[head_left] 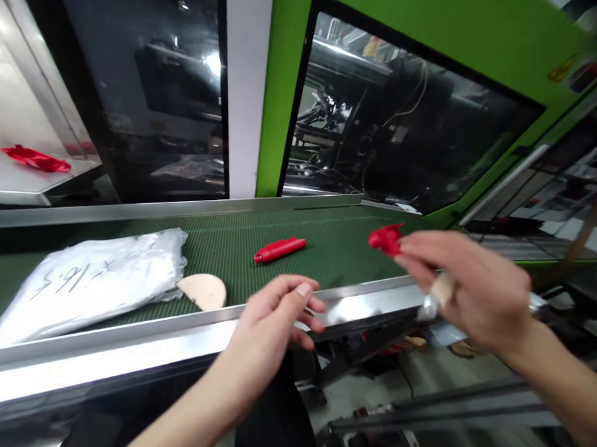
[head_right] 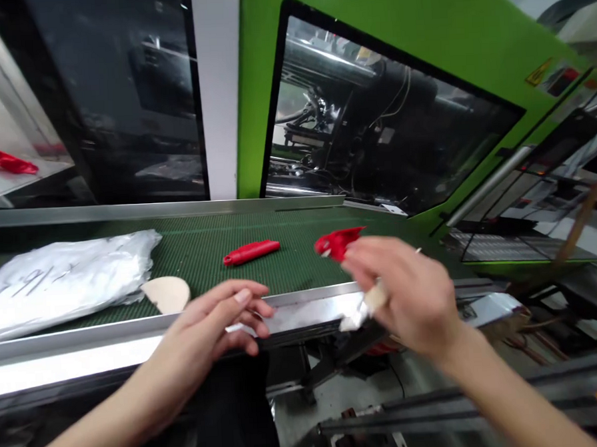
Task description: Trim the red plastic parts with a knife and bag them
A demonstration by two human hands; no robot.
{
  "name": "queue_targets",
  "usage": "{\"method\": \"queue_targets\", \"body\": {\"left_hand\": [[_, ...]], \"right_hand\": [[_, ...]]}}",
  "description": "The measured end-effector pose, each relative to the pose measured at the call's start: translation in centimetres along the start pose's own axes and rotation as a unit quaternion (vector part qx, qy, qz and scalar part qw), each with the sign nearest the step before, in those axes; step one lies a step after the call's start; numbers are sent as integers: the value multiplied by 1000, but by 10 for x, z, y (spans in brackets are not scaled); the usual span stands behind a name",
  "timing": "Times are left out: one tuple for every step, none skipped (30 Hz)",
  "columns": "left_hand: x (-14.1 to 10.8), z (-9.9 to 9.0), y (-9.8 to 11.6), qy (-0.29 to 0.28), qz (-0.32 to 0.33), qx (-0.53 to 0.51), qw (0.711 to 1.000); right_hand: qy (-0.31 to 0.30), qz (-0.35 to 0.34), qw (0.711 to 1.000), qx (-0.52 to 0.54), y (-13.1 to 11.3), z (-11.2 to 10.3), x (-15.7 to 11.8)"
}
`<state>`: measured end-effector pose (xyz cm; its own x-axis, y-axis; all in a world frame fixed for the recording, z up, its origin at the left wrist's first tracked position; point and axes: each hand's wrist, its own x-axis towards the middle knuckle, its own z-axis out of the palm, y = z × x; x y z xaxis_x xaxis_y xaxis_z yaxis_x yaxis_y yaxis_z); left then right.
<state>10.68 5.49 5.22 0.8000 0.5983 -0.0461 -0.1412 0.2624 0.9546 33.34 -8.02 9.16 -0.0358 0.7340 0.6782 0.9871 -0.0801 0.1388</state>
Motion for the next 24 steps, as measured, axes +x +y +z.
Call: {"method": "queue_targets", "body": {"left_hand": [[-8, 6, -5, -23, -57, -84, 995], [-15, 9, -10, -44, -106, -163, 980], [-21, 11, -15, -58, -143, -232, 960], [-28, 11, -19, -61, -165, -286, 942], [-35, 8, -23, -48, -170, -321, 930], [-43, 3, -26, -17, -160, -338, 927], [-52, -3, -30, 29, -139, -339, 930], [-63, -10, -33, 83, -110, -329, 934], [-74, -18, -36, 134, -83, -315, 936], [-86, -25, -39, 173, -64, -300, 936], [-98, -31, -42, 198, -56, -285, 936], [-110, -36, -45, 209, -59, -270, 938], [-121, -39, -48, 210, -71, -253, 942], [-131, -40, -51, 210, -86, -235, 945], [-140, -40, -54, 209, -99, -222, 947], [-148, -39, -56, 213, -106, -217, 947], [-155, -38, -58, 219, -108, -221, 944], [-161, -35, -59, 230, -106, -228, 940], [-166, -33, -59, 242, -104, -235, 936], [-170, -31, -60, 255, -103, -240, 931], [-174, -29, -60, 265, -104, -241, 928], [-176, -28, -60, 275, -107, -239, 925], [-179, -27, -60, 283, -110, -235, 923], [-180, -26, -60, 290, -115, -231, 922]], "right_hand": [[-2, -59, 998, 31, -31, -3, -5], [9, -125, 990, 61, -59, -4, -11], [24, -170, 982, 81, -85, -4, -17], [25, -212, 971, 107, -107, -3, -22], [20, -234, 963, 134, -125, 0, -27], [7, -241, 956, 166, -139, 3, -32], [-9, -230, 952, 203, -149, 7, -37], [-31, -199, 950, 240, -156, 11, -41], [-55, -159, 945, 281, -162, 15, -45], [-83, -114, 937, 320, -166, 18, -48], [-116, -56, 927, 352, -169, 22, -51], [-150, -2, 915, 376, -173, 25, -53], [-176, 36, 901, 394, -177, 27, -54], [-194, 59, 889, 412, -182, 29, -54], [-201, 70, 879, 427, -186, 31, -53], [-204, 68, 871, 442, -191, 32, -52], [-202, 54, 865, 457, -196, 33, -51], [-199, 39, 861, 466, -200, 33, -50], [-199, 26, 863, 464, -204, 33, -50], [-199, 16, 868, 454, -207, 33, -49], [-203, 6, 875, 440, -210, 32, -49], [-207, -4, 881, 426, -212, 31, -49], [-211, -13, 885, 415, -215, 30, -49], [-214, -21, 887, 408, -216, 29, -49]]}}
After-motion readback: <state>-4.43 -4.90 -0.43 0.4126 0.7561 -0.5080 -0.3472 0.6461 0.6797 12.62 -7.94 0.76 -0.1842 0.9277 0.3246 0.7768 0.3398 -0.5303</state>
